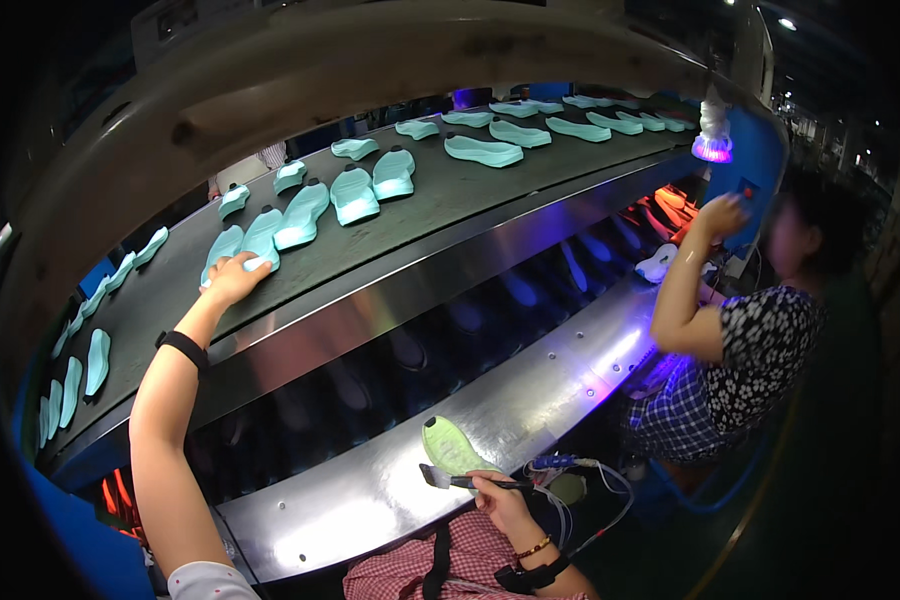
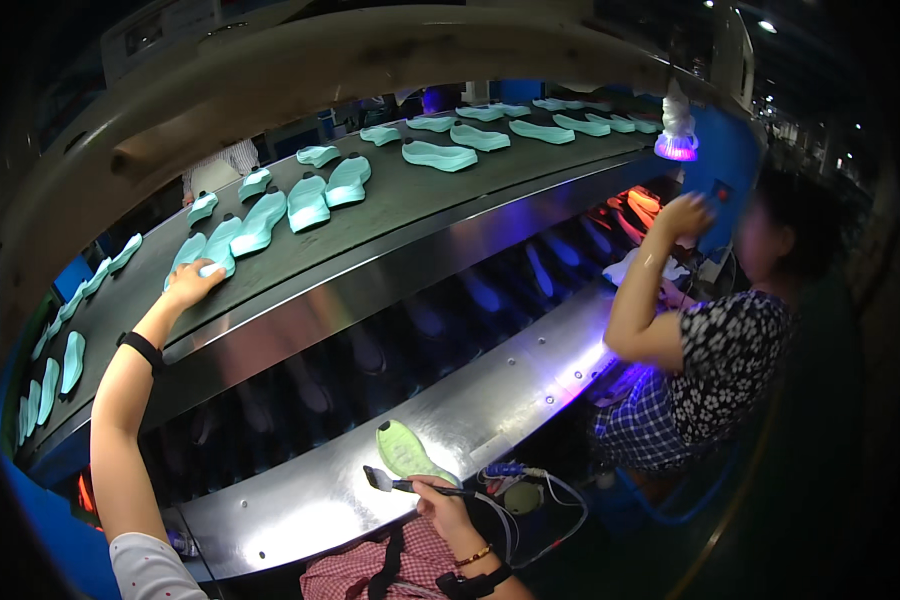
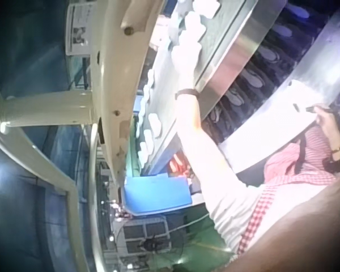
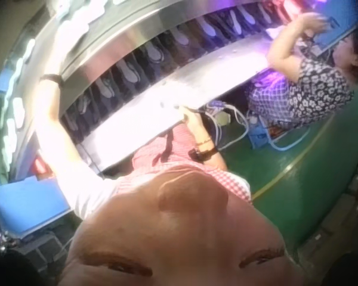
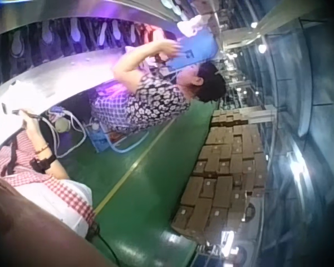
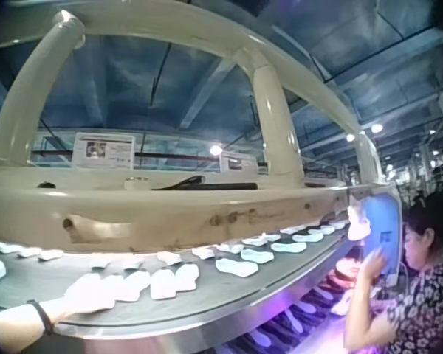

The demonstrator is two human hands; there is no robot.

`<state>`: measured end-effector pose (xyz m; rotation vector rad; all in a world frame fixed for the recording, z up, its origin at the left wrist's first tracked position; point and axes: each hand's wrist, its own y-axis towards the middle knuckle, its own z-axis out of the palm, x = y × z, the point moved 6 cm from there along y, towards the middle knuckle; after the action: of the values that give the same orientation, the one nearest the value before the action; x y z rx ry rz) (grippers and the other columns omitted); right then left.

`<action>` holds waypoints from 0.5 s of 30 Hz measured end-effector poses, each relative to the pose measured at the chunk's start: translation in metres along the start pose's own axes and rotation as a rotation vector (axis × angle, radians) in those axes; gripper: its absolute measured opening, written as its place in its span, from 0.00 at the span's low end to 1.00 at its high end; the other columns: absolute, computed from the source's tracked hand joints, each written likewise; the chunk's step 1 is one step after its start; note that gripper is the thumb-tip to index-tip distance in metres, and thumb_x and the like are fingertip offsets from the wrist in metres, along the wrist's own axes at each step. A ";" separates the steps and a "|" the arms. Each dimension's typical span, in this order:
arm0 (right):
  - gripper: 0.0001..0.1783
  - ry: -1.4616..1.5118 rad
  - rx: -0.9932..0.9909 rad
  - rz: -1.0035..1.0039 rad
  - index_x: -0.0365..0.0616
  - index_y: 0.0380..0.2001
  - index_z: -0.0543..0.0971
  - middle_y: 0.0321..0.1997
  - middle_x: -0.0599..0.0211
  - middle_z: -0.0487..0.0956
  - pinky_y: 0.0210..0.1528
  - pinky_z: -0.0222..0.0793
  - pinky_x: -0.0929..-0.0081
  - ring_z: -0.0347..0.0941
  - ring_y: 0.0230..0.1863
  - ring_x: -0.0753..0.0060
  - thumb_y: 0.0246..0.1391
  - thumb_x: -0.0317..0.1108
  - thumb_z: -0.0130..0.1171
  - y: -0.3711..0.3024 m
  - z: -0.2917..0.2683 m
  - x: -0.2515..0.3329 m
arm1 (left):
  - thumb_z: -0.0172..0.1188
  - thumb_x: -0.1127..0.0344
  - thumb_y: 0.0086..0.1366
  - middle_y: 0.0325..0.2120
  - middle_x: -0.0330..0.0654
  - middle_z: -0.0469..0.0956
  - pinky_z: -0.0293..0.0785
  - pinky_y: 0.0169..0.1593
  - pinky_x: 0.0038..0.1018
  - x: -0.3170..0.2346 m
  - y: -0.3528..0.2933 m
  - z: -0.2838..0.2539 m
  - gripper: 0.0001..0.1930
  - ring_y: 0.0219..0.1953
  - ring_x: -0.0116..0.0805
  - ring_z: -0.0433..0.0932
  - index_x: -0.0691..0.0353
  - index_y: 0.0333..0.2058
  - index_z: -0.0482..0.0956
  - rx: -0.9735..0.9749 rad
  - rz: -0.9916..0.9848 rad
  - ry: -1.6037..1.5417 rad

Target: Applying glue or primer to shoe soles using a brush on a footwear assembly line.

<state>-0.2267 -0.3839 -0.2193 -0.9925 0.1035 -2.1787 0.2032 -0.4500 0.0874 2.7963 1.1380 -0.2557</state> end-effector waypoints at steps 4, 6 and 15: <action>0.10 0.031 -0.072 0.014 0.33 0.36 0.74 0.24 0.67 0.74 0.21 0.62 0.87 0.65 0.18 0.82 0.49 0.25 0.53 0.002 -0.018 0.005 | 0.54 0.36 0.47 0.48 0.56 0.67 0.56 0.55 0.34 0.006 0.015 -0.009 0.38 0.55 0.49 0.60 0.59 0.50 0.68 -0.116 -0.025 0.072; 0.10 0.036 -0.084 0.018 0.33 0.36 0.74 0.24 0.66 0.74 0.21 0.62 0.87 0.65 0.18 0.81 0.49 0.25 0.53 0.000 -0.021 0.007 | 0.58 0.40 0.46 0.42 0.56 0.72 0.64 0.49 0.29 0.012 0.030 -0.010 0.36 0.48 0.43 0.70 0.67 0.46 0.70 -0.066 0.057 -0.103; 0.10 0.029 -0.105 0.007 0.31 0.36 0.73 0.30 0.60 0.76 0.22 0.63 0.86 0.67 0.19 0.80 0.49 0.26 0.52 -0.005 -0.030 0.020 | 0.64 0.52 0.42 0.25 0.44 0.76 0.68 0.35 0.27 -0.069 0.045 0.008 0.23 0.29 0.32 0.73 0.68 0.30 0.76 0.003 0.307 -0.274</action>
<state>-0.2591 -0.3991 -0.2265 -1.0169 0.2374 -2.2003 0.1853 -0.5301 0.0947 2.7737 0.6401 -0.5853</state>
